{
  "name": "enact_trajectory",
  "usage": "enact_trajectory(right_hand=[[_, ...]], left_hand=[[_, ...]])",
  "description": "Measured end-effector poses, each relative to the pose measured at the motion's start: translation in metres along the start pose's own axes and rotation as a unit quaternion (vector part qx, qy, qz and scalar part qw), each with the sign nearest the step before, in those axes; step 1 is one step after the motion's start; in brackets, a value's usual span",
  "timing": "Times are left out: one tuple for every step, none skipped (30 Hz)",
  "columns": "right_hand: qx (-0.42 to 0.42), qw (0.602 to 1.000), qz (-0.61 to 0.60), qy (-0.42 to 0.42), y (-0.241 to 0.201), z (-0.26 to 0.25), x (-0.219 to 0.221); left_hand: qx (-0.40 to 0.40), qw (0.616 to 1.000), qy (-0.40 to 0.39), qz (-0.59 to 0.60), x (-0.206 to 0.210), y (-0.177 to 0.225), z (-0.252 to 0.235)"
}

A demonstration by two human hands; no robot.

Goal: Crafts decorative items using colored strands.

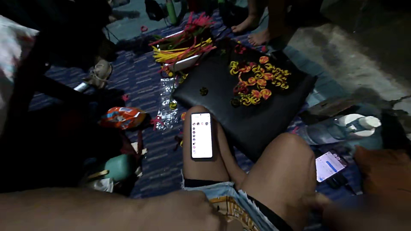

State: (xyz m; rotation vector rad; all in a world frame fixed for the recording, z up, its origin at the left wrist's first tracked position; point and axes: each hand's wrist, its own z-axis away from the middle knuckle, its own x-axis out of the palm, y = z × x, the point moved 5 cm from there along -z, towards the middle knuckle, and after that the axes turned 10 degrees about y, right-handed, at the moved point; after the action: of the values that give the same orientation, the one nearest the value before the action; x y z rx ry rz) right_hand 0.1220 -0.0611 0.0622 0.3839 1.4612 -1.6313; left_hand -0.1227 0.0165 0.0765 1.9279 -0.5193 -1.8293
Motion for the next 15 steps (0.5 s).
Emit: enact_trajectory(right_hand=[[0.032, 0.997, 0.076, -0.005, 0.006, -0.006, -0.003], [0.072, 0.990, 0.119, -0.033, 0.013, -0.012, -0.005], [0.091, 0.983, 0.147, -0.062, 0.023, -0.017, -0.006], [0.101, 0.978, 0.164, -0.079, 0.030, -0.021, -0.009], [0.111, 0.974, 0.174, -0.092, 0.034, -0.025, -0.012], [0.111, 0.973, 0.179, -0.089, 0.036, -0.029, -0.015], [0.093, 0.977, 0.179, -0.067, 0.035, -0.033, -0.019], [0.063, 0.983, 0.169, -0.031, 0.032, -0.039, -0.021], [0.024, 0.988, 0.153, 0.013, 0.028, -0.044, -0.023], [-0.020, 0.988, 0.138, 0.059, 0.024, -0.050, -0.022], [-0.072, 0.983, 0.130, 0.105, 0.022, -0.056, -0.018], [-0.125, 0.973, 0.128, 0.144, 0.021, -0.063, -0.011], [-0.162, 0.965, 0.128, 0.163, 0.023, -0.069, -0.002], [-0.177, 0.963, 0.128, 0.159, 0.026, -0.076, 0.009], [-0.167, 0.968, 0.132, 0.136, 0.033, -0.084, 0.019]], left_hand=[[0.004, 1.000, 0.018, -0.009, 0.004, -0.003, 0.000], [0.005, 1.000, 0.027, -0.014, 0.008, -0.005, 0.001], [0.005, 0.999, 0.034, -0.017, 0.012, -0.007, 0.001], [0.001, 0.999, 0.040, -0.021, 0.015, -0.010, 0.001], [-0.012, 0.999, 0.041, -0.029, 0.018, -0.013, 0.001], [-0.039, 0.998, 0.032, -0.044, 0.021, -0.017, 0.000], [-0.081, 0.995, 0.012, -0.058, 0.023, -0.022, -0.001], [-0.134, 0.989, -0.024, -0.059, 0.027, -0.029, -0.004], [-0.177, 0.981, -0.061, -0.056, 0.034, -0.037, -0.007], [-0.213, 0.972, -0.093, -0.044, 0.041, -0.045, -0.011], [-0.234, 0.967, -0.096, -0.035, 0.050, -0.051, -0.017], [-0.241, 0.967, -0.067, -0.038, 0.059, -0.058, -0.024], [-0.237, 0.970, -0.016, -0.050, 0.067, -0.064, -0.032], [-0.228, 0.971, 0.036, -0.066, 0.074, -0.070, -0.041], [-0.232, 0.968, 0.068, -0.067, 0.076, -0.076, -0.052]])
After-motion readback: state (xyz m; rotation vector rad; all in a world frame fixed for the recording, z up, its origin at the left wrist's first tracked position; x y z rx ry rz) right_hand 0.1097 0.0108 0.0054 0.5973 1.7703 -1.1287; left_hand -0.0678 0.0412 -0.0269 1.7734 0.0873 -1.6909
